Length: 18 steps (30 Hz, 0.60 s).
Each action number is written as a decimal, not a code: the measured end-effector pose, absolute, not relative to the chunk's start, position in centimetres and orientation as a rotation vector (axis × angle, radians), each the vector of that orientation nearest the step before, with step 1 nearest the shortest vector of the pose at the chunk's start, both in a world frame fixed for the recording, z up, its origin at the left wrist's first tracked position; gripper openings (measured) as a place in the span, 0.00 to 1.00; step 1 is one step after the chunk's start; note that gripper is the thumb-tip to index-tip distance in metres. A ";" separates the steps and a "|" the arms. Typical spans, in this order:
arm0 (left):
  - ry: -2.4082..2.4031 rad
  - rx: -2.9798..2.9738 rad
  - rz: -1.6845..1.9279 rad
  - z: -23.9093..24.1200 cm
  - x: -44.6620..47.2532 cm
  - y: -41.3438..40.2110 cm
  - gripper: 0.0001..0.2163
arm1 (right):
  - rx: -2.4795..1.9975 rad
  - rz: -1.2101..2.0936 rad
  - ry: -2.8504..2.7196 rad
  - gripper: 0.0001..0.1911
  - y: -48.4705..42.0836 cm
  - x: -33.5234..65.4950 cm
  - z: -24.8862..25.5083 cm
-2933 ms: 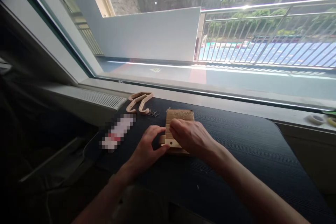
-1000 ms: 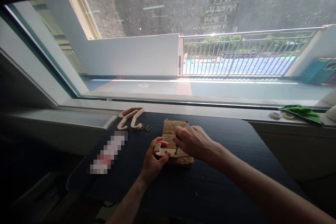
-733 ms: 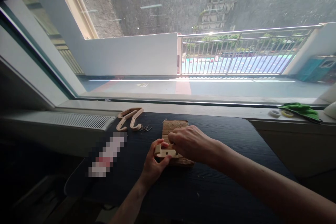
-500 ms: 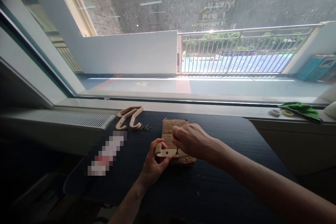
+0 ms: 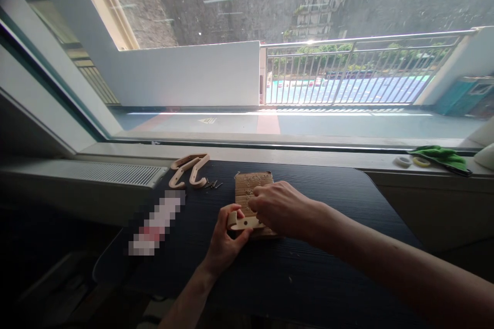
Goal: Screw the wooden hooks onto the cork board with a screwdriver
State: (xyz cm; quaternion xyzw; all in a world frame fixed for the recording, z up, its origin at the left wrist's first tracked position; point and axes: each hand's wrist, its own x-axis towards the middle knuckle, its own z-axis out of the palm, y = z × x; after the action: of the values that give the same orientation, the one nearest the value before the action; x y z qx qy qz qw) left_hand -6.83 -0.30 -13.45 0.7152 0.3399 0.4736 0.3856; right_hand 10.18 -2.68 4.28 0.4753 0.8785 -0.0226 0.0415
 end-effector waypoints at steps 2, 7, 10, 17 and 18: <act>0.861 1.818 1.206 -13.6 -6.8 -0.3 0.23 | 1.505 -0.049 2.662 0.06 -2.6 10.2 3.8; 0.854 1.829 1.216 -13.6 -6.8 -0.3 0.22 | 1.659 0.021 2.565 0.10 -2.5 10.6 3.1; 0.862 1.824 1.215 -13.6 -6.8 -0.3 0.22 | 1.688 0.058 2.540 0.10 -2.7 10.5 3.2; 0.868 1.839 1.222 -13.5 -6.8 -0.3 0.21 | 1.481 -0.037 2.724 0.03 -3.2 10.0 3.5; 0.869 1.845 1.222 -13.5 -6.8 -0.3 0.21 | 1.455 -0.042 2.750 0.03 -3.2 10.1 3.5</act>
State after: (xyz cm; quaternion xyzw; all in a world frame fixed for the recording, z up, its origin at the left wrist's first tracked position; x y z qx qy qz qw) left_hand -6.80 -0.31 -13.45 0.7201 0.3390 0.4770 0.3728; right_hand 10.09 -3.18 3.45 0.4675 0.8838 -0.0134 0.0154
